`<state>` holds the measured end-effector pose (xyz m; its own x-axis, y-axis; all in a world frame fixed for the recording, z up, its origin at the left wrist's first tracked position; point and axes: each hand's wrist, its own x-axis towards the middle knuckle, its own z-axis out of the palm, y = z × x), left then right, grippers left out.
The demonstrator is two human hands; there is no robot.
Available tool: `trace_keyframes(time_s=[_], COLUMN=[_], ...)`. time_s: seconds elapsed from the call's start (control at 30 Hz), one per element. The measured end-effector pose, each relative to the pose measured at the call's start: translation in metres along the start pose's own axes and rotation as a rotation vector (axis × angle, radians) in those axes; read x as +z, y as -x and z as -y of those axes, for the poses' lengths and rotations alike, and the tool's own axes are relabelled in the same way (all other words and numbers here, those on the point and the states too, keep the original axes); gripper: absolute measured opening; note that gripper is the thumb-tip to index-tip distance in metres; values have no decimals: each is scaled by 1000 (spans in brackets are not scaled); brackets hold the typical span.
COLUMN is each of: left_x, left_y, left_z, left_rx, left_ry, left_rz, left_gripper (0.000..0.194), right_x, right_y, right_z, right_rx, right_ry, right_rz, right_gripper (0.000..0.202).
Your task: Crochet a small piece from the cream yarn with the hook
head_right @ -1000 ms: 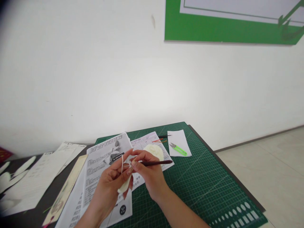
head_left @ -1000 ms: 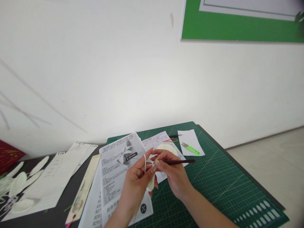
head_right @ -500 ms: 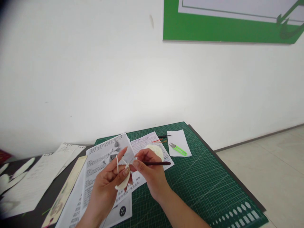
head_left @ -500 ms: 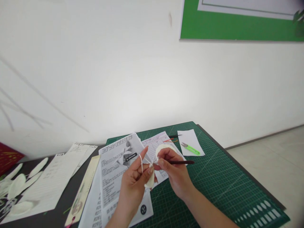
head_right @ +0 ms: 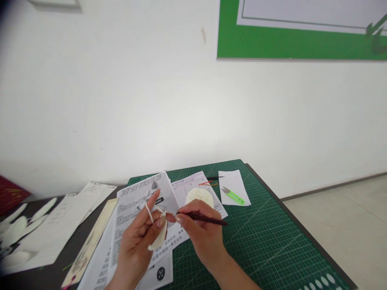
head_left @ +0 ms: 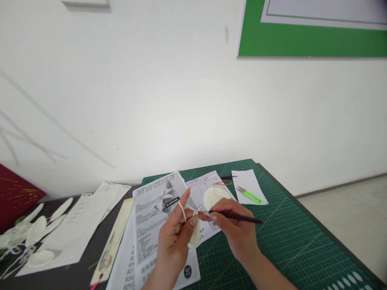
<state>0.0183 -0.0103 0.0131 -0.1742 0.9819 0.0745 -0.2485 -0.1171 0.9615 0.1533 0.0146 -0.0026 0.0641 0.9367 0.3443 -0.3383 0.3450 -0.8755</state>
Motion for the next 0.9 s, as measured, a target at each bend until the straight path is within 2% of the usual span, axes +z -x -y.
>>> trace_keyframes(time_s=[0.07,0.13,0.27,0.33,0.4,0.5,0.6,0.67,0.77,0.9], left_x=[2,4,6,6,6,6,3,0,-1,1], left_y=[2,4,4,3,1,0,-1,-1,0,4], left_z=[1,3,8,8,6,2,2,4,5,-2], left_rx=[6,4,-42,-85,-121,-126,-112,-104,-86,-46], left_ry=[5,24,133,220,277,267,221,198,135,59], left_rz=[-21,-40,-32,-5,12,30,52,63,60,47], left_gripper=[60,64,75,78,77,68,60,60,67,69], right_x=[-3,-4,-1,1,3,7,9,10,9,8], right_y=[5,11,19,20,18,11,6,5,4,2], right_z=[2,4,5,3,0,-5,-7,-5,-3,-2], right_rx=[-213,-319,-435,-437,-349,-73,219,337,402,409], right_ry=[190,279,331,295,199,-87,-370,-468,-543,-558], right_rz=[49,67,50,36,-23,-106,-124,-109,-64,-46], right_gripper=[20,30,41,40,31,14,13,16,18,18])
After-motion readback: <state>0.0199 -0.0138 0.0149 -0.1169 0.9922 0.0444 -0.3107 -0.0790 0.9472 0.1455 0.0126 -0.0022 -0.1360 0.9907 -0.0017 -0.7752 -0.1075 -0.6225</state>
